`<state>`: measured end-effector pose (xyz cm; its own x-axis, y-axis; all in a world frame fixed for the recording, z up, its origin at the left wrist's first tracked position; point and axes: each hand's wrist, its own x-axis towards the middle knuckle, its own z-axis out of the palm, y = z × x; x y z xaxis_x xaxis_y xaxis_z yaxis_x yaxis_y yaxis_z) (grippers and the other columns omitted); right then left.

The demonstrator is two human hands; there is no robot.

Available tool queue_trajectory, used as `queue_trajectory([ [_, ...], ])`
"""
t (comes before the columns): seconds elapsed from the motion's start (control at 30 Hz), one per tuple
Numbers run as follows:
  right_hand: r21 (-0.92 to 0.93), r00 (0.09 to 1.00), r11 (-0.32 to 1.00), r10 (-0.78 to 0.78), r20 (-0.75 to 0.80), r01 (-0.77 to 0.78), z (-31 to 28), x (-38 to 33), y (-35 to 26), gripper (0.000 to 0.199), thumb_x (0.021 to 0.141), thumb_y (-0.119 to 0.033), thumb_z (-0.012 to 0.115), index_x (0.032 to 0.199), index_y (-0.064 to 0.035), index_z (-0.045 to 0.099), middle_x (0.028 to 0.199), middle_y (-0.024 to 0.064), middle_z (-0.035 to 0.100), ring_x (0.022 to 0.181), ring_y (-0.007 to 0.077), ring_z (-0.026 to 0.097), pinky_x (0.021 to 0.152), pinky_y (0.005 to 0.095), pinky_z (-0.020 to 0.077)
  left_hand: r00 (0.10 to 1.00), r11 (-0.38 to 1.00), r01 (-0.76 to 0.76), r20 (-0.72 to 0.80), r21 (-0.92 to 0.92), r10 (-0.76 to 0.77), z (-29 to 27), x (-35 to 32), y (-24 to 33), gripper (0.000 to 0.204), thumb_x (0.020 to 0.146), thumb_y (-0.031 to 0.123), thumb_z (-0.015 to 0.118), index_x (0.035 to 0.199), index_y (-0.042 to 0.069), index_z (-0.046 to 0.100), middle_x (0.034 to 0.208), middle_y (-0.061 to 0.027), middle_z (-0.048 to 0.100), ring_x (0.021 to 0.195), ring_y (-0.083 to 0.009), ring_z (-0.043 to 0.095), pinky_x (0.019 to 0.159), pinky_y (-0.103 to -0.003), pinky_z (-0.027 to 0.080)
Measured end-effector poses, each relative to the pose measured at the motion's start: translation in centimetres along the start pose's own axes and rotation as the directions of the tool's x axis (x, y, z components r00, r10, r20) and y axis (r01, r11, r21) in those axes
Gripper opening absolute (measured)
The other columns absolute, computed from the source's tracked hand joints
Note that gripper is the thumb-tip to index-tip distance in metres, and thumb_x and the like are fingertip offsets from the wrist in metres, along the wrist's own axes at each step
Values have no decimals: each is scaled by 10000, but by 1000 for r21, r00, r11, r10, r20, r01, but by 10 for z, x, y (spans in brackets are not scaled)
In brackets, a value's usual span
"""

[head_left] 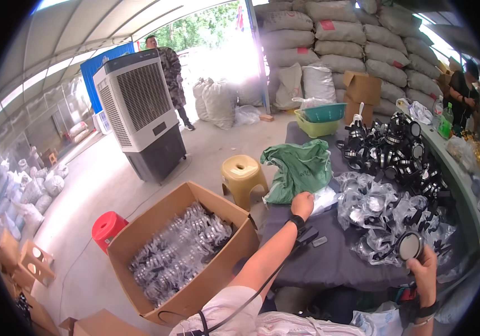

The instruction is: The person repeatedly picks up a metal ring and a plastic bag, inserts the ring into the bag, and places the finished item onto a pile.

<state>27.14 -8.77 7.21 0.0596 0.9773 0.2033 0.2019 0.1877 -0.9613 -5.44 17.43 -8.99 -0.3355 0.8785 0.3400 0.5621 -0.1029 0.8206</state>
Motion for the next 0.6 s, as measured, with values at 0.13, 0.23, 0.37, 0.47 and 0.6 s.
queue_trajectory([
  [0.13,123,970,974,165,180,-189,12,-15,23,216,647,8,648,862,30,642,741,21,637,664,81,590,597,214,466,1000,996,14,12,-87,-13,-9,1,3,165,723,185,659,779,32,688,718,-157,647,687,-284,635,655,-367,478],
  [0.23,134,947,962,199,251,-238,27,-24,28,226,649,9,680,867,33,627,705,27,620,628,98,586,590,236,473,1000,993,5,-4,-115,-5,-2,0,10,145,720,215,646,728,78,693,740,-145,648,729,-338,620,671,-404,486],
  [0.37,139,947,968,163,277,-208,57,1,35,231,704,7,662,926,29,603,761,29,616,652,103,572,619,250,469,988,978,-117,-121,-174,97,-27,13,-2,131,681,177,692,675,48,669,671,-132,644,610,-278,623,584,-362,473],
  [0.47,300,948,938,77,310,-174,76,24,41,275,728,15,654,998,17,607,861,16,620,742,89,565,689,251,463,999,908,-34,22,-418,48,-40,-3,28,167,719,85,689,623,11,575,545,-12,554,519,-70,461,508,-250,398],
  [0.6,553,924,808,-29,381,-203,112,40,57,317,728,-12,694,1034,-3,609,911,10,627,813,101,573,744,265,466,968,855,-41,191,-518,163,-63,-45,73,164,770,94,653,675,19,542,580,24,499,545,-51,419,498,-239,371],
])
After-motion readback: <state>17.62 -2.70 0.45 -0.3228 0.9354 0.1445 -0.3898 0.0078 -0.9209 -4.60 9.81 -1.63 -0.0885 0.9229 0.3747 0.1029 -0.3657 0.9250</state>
